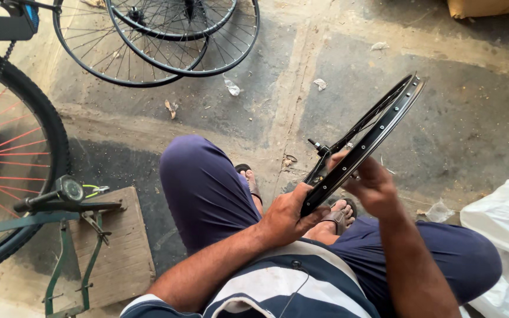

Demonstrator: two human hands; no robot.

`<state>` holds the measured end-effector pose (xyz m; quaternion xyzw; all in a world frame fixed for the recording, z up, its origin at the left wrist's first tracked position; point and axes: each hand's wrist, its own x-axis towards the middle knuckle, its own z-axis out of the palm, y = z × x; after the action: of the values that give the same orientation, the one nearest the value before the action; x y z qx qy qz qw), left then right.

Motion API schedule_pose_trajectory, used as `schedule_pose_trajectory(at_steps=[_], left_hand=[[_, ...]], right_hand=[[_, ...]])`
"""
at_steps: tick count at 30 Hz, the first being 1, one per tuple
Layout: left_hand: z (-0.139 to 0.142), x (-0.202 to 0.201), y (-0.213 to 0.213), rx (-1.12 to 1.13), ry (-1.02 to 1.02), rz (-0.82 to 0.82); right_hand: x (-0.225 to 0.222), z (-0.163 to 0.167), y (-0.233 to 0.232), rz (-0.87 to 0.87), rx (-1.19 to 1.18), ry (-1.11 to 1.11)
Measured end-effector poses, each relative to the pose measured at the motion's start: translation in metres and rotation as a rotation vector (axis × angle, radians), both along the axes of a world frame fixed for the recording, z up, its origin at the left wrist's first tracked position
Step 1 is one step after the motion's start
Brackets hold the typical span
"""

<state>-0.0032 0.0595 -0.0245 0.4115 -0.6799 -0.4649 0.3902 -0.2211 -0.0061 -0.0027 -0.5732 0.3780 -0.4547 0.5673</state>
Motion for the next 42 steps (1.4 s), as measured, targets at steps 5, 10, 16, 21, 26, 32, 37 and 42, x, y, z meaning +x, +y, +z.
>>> schedule_pose_trajectory(at_steps=[5, 10, 16, 21, 26, 32, 37, 42], left_hand=[[0.000, -0.001, 0.002, -0.029, -0.025, 0.039], [0.003, 0.004, 0.001, 0.041, -0.007, 0.025], [0.003, 0.002, -0.002, 0.006, 0.010, 0.020], [0.002, 0.001, -0.001, -0.012, 0.019, 0.035], [0.003, 0.000, 0.000, -0.038, -0.025, 0.065], [0.006, 0.004, -0.001, -0.007, 0.019, 0.026], [0.007, 0.002, 0.000, 0.033, 0.026, 0.007], [0.006, 0.000, 0.001, 0.015, 0.032, 0.014]], right_hand=[[0.028, -0.007, 0.004, -0.717, -0.951, 0.864], [0.024, -0.028, 0.019, -0.502, -0.536, 0.661], [-0.002, -0.021, 0.014, -0.094, 0.154, -0.139], [0.002, 0.001, 0.003, -0.036, -0.037, 0.140], [0.025, -0.008, 0.006, -0.678, -0.896, 0.873], [0.013, -0.033, 0.019, -0.333, -0.119, 0.395], [-0.010, -0.020, 0.010, 0.014, 0.175, -0.202], [-0.009, 0.012, 0.003, 0.077, 0.038, 0.099]])
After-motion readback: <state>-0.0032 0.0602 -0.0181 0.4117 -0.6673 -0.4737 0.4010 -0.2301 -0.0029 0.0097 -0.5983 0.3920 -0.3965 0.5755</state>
